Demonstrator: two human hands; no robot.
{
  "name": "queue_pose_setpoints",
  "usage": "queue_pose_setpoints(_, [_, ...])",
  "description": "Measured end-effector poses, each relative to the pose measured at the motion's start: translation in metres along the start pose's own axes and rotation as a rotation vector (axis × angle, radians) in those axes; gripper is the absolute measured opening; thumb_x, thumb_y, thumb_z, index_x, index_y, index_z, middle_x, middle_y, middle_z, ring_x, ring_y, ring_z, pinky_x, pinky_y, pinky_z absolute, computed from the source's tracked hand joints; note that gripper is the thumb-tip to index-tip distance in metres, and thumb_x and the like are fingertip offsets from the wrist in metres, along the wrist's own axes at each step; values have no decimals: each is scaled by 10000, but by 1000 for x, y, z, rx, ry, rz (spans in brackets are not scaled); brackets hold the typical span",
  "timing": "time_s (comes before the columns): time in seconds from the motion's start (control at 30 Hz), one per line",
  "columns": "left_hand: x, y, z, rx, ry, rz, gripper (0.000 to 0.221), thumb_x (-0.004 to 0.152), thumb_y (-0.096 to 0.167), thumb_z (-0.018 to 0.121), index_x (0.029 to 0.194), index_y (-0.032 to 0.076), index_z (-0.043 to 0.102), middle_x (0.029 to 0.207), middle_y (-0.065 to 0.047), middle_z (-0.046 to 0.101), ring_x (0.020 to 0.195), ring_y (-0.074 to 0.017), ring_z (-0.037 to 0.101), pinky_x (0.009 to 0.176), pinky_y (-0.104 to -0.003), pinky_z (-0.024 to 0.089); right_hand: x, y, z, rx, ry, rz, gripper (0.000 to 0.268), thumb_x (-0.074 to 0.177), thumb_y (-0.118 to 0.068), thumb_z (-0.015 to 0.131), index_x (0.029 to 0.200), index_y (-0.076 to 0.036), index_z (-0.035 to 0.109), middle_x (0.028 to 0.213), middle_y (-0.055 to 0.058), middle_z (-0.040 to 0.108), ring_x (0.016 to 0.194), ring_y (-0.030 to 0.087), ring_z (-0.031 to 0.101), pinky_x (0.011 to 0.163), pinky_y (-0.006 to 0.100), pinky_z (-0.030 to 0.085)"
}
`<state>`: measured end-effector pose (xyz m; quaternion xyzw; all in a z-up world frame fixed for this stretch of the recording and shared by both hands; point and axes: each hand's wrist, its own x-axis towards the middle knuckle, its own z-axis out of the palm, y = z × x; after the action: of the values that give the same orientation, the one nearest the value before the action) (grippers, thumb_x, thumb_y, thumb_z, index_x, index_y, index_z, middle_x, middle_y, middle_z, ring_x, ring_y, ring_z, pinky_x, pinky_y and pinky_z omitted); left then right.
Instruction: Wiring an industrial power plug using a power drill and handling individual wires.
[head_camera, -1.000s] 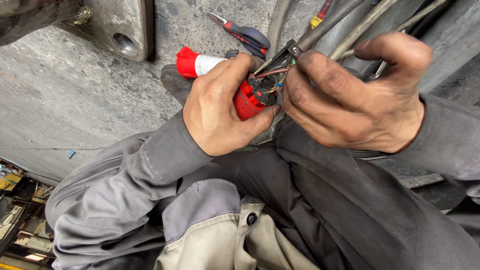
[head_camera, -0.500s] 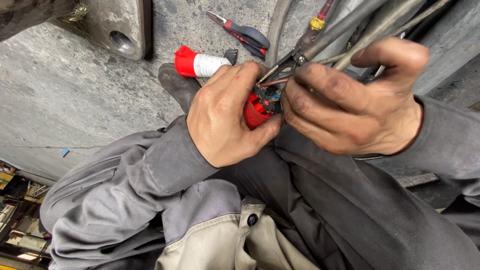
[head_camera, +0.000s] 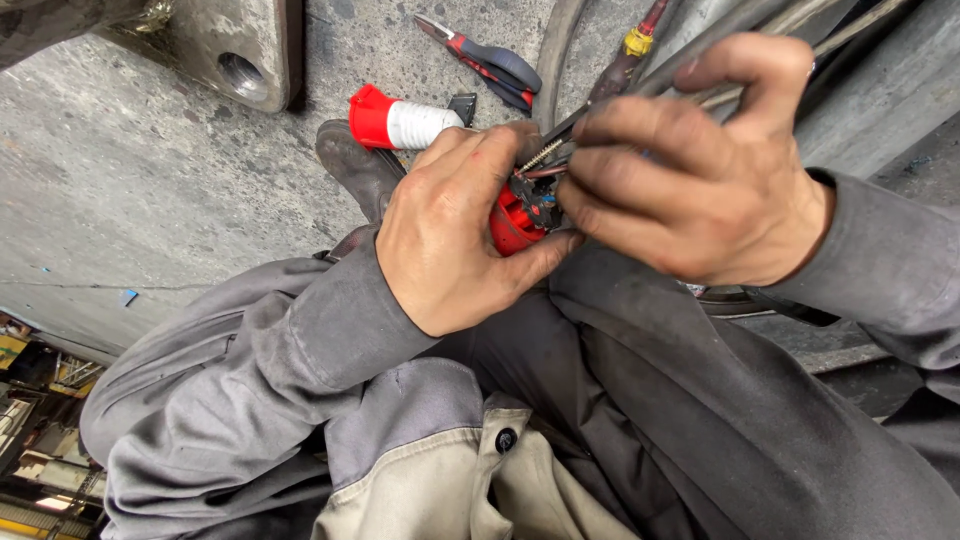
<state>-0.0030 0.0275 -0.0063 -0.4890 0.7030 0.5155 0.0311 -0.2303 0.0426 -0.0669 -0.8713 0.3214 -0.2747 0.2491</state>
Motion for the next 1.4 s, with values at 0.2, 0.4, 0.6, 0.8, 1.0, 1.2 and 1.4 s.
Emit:
queue_pose_setpoints(0.2, [-7,-8,15,-67,6,46,618,730,143,876,1238,-16,562,1129,-183,667,1062,-395,622,945,-453,518,-1,-6,5,-57,22,-97,134,803,-231,729,888,-146,788,989,-90,726,1035,86,669,900,449,334])
queue_pose_setpoints(0.4, [-11,-9,20,-101,-44,-28,619,761,214,900,1243,-1,576,1115,-189,675,1057,-391,649,922,-439,530,-9,-11,12,55,12,-33,104,802,-214,716,872,-141,738,982,-63,707,1043,144,661,914,476,347])
queue_pose_setpoints(0.6, [-10,-7,-19,-459,-319,-104,537,870,279,821,1253,26,542,1066,-113,659,1009,-232,655,882,-348,541,-5,-14,-3,254,23,124,199,829,-221,687,954,-83,756,992,12,690,1054,231,630,897,521,325])
queue_pose_setpoints(0.8, [-31,-24,24,-871,-219,-368,245,1118,187,533,1277,43,417,1030,-24,571,946,-86,517,867,-266,471,-4,-21,-5,299,1,91,166,816,-191,687,924,-76,740,993,4,691,1038,218,632,902,509,330])
queue_pose_setpoints(1.0, [-39,-12,37,-675,-160,-194,194,1187,212,477,1247,31,446,1028,-33,519,953,-85,488,913,-265,480,-13,-35,-8,278,37,70,176,736,-175,688,845,-52,750,907,-3,696,946,210,645,843,502,338])
queue_pose_setpoints(1.2, [-45,-8,53,-827,-221,-131,271,1178,275,419,1311,44,370,1173,-45,525,1079,-100,513,1000,-274,461,-36,-52,-13,156,101,128,218,738,-207,717,899,-79,790,893,-24,706,918,190,646,833,480,338])
queue_pose_setpoints(1.4, [-47,-4,83,-861,-233,-109,258,1157,257,482,1232,37,370,1123,-49,500,1237,-135,534,1057,-295,456,-56,-67,-17,180,95,174,191,759,-193,722,903,-88,791,893,-12,708,930,200,659,838,453,352])
